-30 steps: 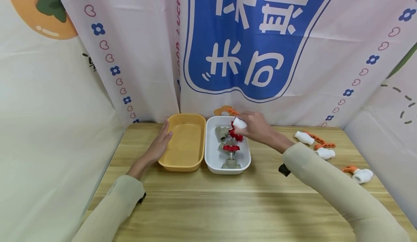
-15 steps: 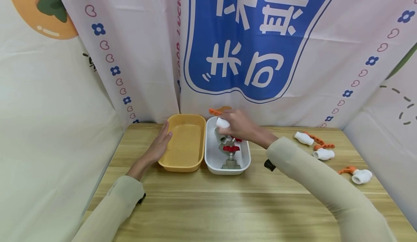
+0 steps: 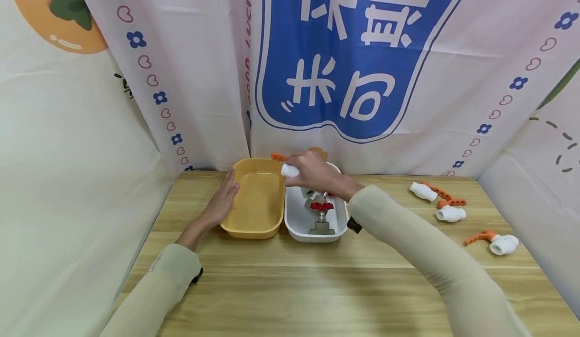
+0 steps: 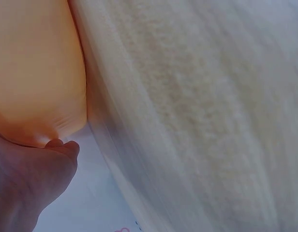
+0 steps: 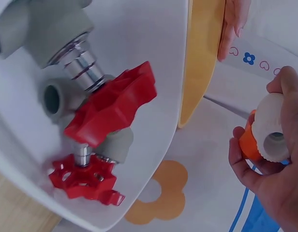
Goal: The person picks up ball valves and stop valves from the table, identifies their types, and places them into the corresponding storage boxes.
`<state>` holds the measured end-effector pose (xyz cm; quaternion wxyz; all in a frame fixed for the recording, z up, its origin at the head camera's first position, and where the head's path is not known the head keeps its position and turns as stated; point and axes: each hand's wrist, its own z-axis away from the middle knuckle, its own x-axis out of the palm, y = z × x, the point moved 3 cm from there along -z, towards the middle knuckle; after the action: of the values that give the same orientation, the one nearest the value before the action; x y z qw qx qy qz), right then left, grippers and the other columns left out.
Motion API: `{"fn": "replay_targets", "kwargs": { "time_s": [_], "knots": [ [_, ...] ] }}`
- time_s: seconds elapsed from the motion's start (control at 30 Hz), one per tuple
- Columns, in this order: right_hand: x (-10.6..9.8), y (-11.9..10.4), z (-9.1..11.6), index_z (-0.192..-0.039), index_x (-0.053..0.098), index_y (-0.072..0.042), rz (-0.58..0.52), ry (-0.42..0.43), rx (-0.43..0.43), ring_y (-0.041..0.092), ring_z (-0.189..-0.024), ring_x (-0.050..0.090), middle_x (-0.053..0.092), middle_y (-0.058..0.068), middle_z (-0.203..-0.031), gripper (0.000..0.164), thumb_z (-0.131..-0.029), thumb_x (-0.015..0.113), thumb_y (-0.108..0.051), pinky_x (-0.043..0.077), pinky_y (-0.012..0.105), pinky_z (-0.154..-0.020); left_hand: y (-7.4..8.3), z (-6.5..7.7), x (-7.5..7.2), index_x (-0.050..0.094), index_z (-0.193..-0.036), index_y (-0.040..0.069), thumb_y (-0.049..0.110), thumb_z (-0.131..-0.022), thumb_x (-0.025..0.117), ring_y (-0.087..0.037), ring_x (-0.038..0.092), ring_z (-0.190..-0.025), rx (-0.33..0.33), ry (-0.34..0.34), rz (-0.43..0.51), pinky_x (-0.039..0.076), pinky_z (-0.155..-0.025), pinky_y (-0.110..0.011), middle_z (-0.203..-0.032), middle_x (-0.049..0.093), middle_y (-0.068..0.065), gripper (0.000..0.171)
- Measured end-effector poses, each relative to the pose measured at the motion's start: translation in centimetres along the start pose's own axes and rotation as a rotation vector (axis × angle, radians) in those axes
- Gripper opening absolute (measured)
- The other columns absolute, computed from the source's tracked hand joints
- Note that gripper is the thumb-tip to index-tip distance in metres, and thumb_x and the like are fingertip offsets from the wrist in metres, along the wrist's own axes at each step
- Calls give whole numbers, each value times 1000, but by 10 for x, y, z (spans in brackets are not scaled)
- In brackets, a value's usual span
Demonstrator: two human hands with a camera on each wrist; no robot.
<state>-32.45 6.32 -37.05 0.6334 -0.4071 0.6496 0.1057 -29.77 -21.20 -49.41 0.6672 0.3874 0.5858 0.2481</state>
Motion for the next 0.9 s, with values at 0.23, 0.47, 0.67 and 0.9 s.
{"fn": "replay_targets", "kwargs": {
  "time_s": [0.23, 0.47, 0.67, 0.9],
  "knots": [
    [6, -4, -17, -123, 76, -10, -13, -57, 10, 15, -82, 65, 71, 0, -101, 33, -94, 75, -26, 58, 21, -67, 0, 0, 0, -8, -169, 11, 43, -117, 18, -33, -9, -164, 1, -7, 0, -5, -131, -56, -178, -14, -7, 67],
    [14, -7, -35, -123, 77, -6, -14, -86, -24, 16, -84, 67, 76, 4, -106, 33, -94, 79, -21, 59, 20, -71, 1, 0, 0, -8, -170, 12, 51, -115, 16, -33, -9, -164, 3, -7, -7, -4, -132, -55, -178, -14, -7, 72],
    [20, -10, -52, -124, 76, -5, -20, -114, -27, 15, -84, 68, 77, 5, -108, 35, -94, 80, -21, 59, 19, -75, 1, -1, -1, -7, -169, 10, 46, -116, 17, -33, -8, -164, 18, -2, -15, -3, -132, -55, -178, -13, -8, 69],
    [29, -14, -66, -125, 75, -4, -31, -146, -18, 17, -87, 67, 76, 6, -109, 35, -94, 80, -21, 59, 21, -77, 0, -1, 0, -8, -170, 11, 51, -115, 16, -31, -9, -164, 17, -6, 0, -3, -132, -55, -178, -13, -8, 72]
  ]
}}
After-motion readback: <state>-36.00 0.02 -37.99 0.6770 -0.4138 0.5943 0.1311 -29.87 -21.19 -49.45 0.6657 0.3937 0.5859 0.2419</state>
